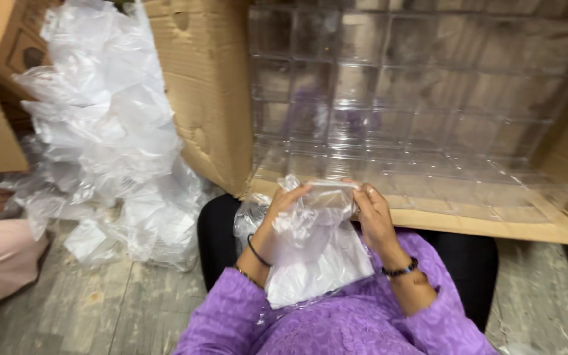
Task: The person sits on the floor in front of an open carton of clear plastic boxes. They take plastic bags, pull each bag over a plastic box, and place the wrapped box back into the carton, repeating this for box after box.
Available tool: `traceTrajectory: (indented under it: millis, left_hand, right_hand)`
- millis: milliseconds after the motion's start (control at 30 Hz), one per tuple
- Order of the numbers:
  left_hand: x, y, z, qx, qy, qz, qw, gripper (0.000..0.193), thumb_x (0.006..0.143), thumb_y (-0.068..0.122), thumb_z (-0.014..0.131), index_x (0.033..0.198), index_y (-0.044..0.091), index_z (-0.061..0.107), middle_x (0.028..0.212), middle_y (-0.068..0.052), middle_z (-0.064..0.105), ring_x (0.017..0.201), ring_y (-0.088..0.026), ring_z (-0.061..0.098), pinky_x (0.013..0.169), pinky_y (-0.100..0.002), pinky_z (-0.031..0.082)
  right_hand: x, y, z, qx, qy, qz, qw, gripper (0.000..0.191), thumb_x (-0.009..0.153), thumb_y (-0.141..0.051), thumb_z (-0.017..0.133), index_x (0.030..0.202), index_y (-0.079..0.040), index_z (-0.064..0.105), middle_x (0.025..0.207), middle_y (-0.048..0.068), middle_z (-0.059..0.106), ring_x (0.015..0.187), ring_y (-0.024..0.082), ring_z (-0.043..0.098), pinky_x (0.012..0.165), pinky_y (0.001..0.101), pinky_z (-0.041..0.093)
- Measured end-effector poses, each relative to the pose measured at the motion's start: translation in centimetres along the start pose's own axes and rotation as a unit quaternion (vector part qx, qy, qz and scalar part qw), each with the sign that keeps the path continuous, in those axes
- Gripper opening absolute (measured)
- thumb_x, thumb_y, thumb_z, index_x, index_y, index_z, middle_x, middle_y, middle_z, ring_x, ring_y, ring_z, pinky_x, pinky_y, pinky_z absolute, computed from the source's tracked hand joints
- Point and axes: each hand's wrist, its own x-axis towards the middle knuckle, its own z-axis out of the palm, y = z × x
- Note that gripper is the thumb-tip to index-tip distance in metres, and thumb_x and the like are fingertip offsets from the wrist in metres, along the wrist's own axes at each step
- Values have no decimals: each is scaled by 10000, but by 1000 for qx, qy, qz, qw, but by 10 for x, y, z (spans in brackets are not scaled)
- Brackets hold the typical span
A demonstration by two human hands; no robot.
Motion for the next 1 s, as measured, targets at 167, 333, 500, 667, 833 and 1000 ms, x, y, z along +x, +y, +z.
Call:
traceTrajectory:
  millis: [167, 333, 500, 667, 833, 1000]
  left_hand:
    - [-49, -13, -28, 161, -40, -64, 984, 427, 991, 387, 693, 1197, 23, 780, 927, -7, 702, 784, -82, 604, 655, -243, 482]
    - [-111, -9, -49, 127, -198, -42, 971, 414, 913, 308, 638, 1275, 109, 620, 1046, 36, 701, 910, -50, 645, 785, -230, 524]
    - [-140, 61, -89, -13, 67, 6, 998, 292, 959, 203, 621, 1174, 9, 659, 990, -59, 708, 851, -137, 688, 727, -304, 557]
    - [-74, 225, -189, -97, 262, 247, 928, 308, 1021, 343, 563, 1152, 75, 640, 928, -72, 688, 724, -165, 672, 590, -304, 548]
    - [18, 309, -255, -48, 394, 291, 870, 346, 954, 367, 669, 1007, 25, 654, 851, -94, 681, 658, -190, 638, 568, -342, 494]
    - [29, 280, -265, 308, 493, 287, 761, 495, 952, 444, 747, 926, -49, 708, 853, -166, 702, 688, -241, 597, 623, -381, 467]
  right_hand:
    - [-16, -4, 53, 61, -116, 48, 990, 215, 1011, -173, 475, 912, -35, 606, 772, 66, 690, 660, 133, 641, 605, 276, 539]
    - [7, 21, 120, -239, -151, -108, 953, 266, 1089, -200, 573, 877, -51, 515, 692, 24, 564, 601, 113, 491, 521, 299, 426]
    - [15, 35, 129, -404, -176, -185, 878, 265, 1036, -211, 603, 847, -35, 544, 653, 36, 604, 569, 125, 575, 555, 325, 471]
    - [7, 23, 64, -417, -157, -160, 881, 268, 1015, -222, 617, 817, -42, 600, 685, 16, 638, 605, 103, 574, 548, 289, 471]
    - [1, 15, 7, -395, -35, -30, 917, 256, 989, -241, 628, 839, -35, 608, 635, 22, 621, 553, 84, 533, 495, 260, 425]
    - [-9, -1, -3, -427, -7, -30, 904, 280, 981, -240, 649, 823, -13, 602, 629, 19, 617, 563, 93, 520, 502, 272, 424]
